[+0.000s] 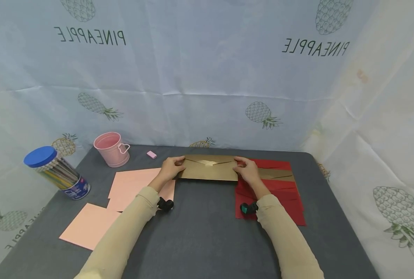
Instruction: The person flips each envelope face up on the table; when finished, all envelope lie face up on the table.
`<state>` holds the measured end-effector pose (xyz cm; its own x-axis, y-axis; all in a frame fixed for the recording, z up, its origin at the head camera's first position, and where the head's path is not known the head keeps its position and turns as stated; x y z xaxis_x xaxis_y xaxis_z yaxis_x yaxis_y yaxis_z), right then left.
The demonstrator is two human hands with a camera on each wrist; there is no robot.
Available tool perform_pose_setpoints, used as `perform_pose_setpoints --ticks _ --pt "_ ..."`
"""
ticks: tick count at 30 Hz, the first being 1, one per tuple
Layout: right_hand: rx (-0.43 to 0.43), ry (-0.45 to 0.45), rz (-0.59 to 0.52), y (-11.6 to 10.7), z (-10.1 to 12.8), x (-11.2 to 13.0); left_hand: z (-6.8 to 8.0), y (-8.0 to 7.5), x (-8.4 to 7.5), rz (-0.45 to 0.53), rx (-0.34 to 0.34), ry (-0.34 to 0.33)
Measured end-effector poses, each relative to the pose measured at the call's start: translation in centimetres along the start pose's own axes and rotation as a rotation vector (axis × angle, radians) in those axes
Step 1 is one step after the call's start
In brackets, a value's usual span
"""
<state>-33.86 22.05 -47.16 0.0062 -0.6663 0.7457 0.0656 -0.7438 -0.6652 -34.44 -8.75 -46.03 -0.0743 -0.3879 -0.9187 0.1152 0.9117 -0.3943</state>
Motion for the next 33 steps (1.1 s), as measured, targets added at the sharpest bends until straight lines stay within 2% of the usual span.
perform_pose_setpoints --ticks 4,9,15,18,21,28,33 --pt "-0.011 0.004 0.038 0.4 -0.9 -0.2 -1.1 0.3 0.6 0.008 0.030 -0.046" --pt "-0.022 -0.004 0.079 1.0 -1.6 -0.2 -2.3 0.1 0.9 0.056 0.004 -0.122" --pt "-0.054 -0.034 0.166 1.0 -2.4 0.6 -3.0 0.2 0.8 0.042 -0.008 -0.124" --pt "-0.043 -0.049 0.214 1.1 -2.8 0.8 -3.0 0.5 1.1 0.040 -0.004 -0.134" --pt "-0.034 -0.057 0.256 1.0 -2.9 0.8 -3.2 1.0 1.1 0.009 0.004 -0.124" --pt "-0.009 -0.071 0.320 1.6 -2.9 1.0 -3.4 1.5 0.9 -0.174 0.013 -0.078" --pt "-0.028 -0.097 0.401 1.8 -3.0 1.4 -3.4 1.6 0.8 -0.228 0.017 -0.069"
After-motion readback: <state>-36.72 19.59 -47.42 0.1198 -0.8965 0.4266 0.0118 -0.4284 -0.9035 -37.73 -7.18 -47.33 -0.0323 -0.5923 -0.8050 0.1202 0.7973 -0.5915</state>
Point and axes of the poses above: each hand's wrist, its own z-axis away from the middle knuckle, its own y-axis out of the palm, x = y × z, the point moved 5 cm from there along -z, towards the middle knuckle, and after that the axes turned 14 degrees about z, right-handed, at the moved point
